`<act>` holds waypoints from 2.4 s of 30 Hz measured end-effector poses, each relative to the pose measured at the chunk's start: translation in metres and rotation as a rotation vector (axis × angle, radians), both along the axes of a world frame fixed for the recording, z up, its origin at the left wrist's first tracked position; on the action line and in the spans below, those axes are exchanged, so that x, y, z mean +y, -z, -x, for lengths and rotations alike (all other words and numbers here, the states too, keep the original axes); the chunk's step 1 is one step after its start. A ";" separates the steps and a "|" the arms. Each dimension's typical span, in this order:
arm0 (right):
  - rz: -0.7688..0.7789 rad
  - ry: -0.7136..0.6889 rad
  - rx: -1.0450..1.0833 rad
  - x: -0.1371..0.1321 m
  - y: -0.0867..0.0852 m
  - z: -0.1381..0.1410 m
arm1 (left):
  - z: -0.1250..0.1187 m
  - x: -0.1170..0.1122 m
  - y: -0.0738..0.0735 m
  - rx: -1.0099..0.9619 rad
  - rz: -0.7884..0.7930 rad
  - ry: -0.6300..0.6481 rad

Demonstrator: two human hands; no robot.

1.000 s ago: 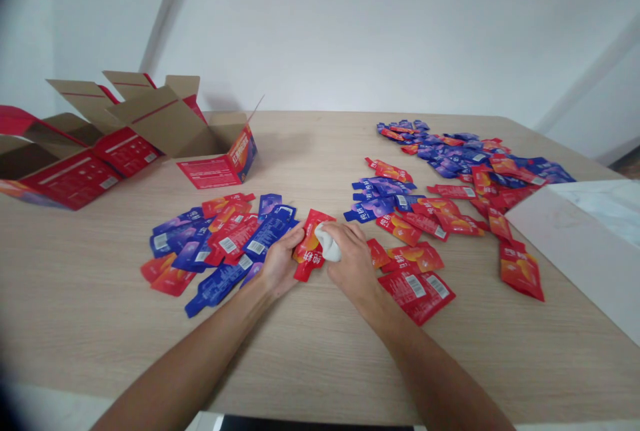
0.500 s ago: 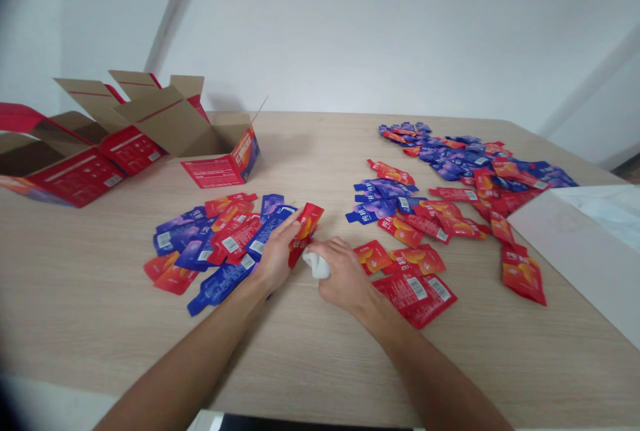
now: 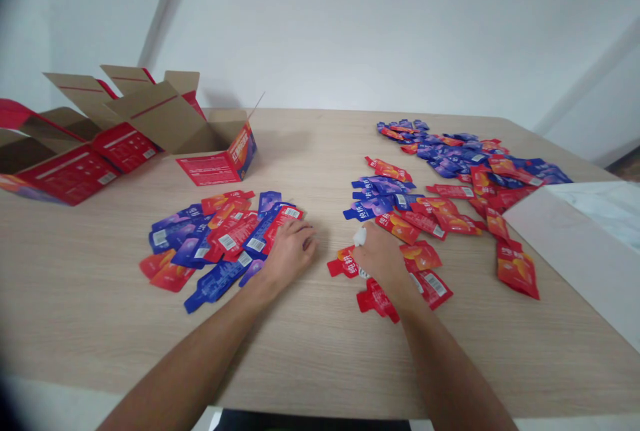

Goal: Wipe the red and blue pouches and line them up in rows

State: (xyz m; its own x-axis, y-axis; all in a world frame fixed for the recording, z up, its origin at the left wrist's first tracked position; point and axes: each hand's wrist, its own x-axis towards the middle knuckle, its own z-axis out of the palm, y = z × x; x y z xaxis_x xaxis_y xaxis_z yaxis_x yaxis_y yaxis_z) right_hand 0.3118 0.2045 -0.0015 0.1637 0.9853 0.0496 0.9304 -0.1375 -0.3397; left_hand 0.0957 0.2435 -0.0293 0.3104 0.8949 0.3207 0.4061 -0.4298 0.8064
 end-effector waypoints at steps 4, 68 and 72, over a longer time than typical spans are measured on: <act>-0.084 -0.004 0.109 0.001 -0.002 0.012 | -0.017 -0.014 0.004 -0.006 0.088 0.212; -0.719 -0.438 0.658 -0.024 0.006 0.072 | -0.012 -0.014 -0.018 -1.038 0.875 0.070; -0.693 -0.401 0.688 -0.022 0.010 0.070 | -0.016 -0.021 -0.024 -1.155 1.029 0.170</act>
